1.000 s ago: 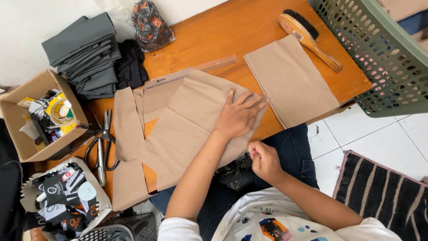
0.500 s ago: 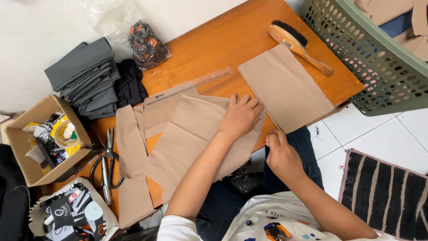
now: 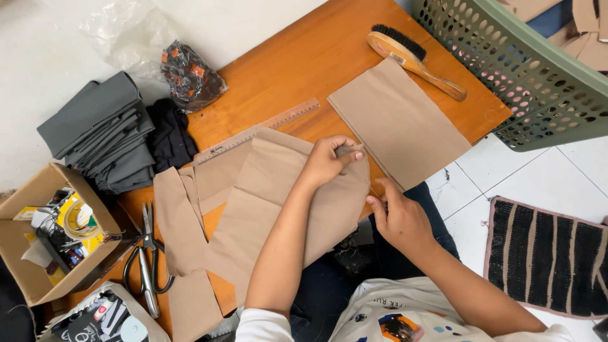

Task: Cutting and trimming brown fabric pieces with scissors on a wooden table

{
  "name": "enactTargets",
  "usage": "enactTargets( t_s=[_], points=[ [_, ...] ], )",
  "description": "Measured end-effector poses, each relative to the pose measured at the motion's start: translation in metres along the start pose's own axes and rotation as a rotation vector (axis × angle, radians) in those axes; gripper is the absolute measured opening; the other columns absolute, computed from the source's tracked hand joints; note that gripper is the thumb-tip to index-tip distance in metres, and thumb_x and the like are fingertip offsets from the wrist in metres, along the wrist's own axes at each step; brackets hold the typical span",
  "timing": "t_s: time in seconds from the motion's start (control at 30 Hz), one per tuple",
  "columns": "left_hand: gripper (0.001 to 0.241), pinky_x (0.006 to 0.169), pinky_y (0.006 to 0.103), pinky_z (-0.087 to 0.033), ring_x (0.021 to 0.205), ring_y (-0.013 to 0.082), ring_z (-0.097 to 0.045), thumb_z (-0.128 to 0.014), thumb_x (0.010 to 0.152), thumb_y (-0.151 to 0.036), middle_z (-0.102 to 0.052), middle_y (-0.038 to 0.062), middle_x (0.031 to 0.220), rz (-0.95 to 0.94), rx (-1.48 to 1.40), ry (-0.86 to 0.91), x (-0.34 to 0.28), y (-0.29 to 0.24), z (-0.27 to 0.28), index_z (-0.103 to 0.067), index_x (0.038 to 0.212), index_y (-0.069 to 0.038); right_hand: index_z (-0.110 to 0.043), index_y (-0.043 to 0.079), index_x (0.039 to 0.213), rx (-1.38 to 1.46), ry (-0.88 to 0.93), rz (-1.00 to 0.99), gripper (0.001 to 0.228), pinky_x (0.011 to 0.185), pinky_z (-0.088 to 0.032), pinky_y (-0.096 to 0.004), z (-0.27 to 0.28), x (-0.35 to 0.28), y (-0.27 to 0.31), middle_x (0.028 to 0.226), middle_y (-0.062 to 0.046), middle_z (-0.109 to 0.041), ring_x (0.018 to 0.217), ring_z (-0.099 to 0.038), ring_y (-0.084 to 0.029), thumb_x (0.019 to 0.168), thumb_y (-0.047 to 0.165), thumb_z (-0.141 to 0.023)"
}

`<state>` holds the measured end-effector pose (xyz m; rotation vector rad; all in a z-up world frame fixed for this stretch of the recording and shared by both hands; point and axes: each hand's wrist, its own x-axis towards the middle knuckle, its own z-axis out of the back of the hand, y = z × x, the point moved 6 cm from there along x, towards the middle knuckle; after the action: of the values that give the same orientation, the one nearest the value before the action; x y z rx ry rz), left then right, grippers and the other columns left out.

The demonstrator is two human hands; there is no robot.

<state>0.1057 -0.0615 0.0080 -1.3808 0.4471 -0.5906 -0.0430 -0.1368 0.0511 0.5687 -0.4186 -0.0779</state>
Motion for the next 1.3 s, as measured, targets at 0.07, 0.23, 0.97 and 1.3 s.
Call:
enactTargets(
  t_s=[0.07, 0.23, 0.97, 1.3],
  points=[
    [0.010, 0.035, 0.0203, -0.045, 0.047, 0.0116, -0.052, -0.067, 0.069, -0.007, -0.052, 0.007, 0.057, 0.029, -0.062, -0.021, -0.003, -0.004, 0.003, -0.063, 0.077, -0.003, -0.054, 0.004, 0.090, -0.014, 0.004, 0.010, 0.014, 0.040, -0.044, -0.025, -0.005, 0.003, -0.001, 0.054, -0.008, -0.055, 0.045, -0.057, -0.019, 0.086, 0.017, -0.052],
    [0.011, 0.028, 0.0200, -0.044, 0.041, 0.0091, -0.049, -0.069, 0.068, -0.008, -0.049, 0.007, 0.052, 0.059, -0.170, -0.076, 0.003, 0.021, 0.004, -0.064, 0.075, -0.002, -0.060, 0.006, 0.084, -0.073, -0.034, 0.018, 0.010, 0.039, -0.042, -0.021, -0.015, -0.001, -0.004, 0.048, -0.005, -0.054, 0.043, -0.055, -0.016, 0.084, 0.013, -0.053],
    [0.012, 0.072, 0.0207, -0.042, 0.075, 0.0049, -0.049, -0.067, 0.077, -0.014, -0.061, 0.000, 0.073, -0.050, -0.241, -0.238, 0.005, 0.029, 0.029, -0.065, 0.087, -0.009, -0.062, 0.016, 0.075, 0.054, -0.048, -0.059, 0.007, 0.040, -0.045, -0.027, -0.002, -0.062, -0.026, 0.045, -0.001, -0.056, 0.043, -0.058, -0.018, 0.077, 0.016, -0.055],
    [0.003, 0.075, 0.0212, -0.041, 0.079, 0.0080, -0.058, -0.066, 0.076, -0.015, -0.067, -0.001, 0.082, -0.328, 0.061, -0.215, -0.004, -0.024, 0.018, -0.067, 0.079, -0.016, -0.066, 0.016, 0.068, -0.207, -0.101, -0.432, 0.012, 0.049, -0.041, -0.021, 0.057, -0.096, -0.175, 0.093, 0.006, -0.065, 0.076, -0.059, -0.004, 0.076, 0.024, -0.072]
  ],
)
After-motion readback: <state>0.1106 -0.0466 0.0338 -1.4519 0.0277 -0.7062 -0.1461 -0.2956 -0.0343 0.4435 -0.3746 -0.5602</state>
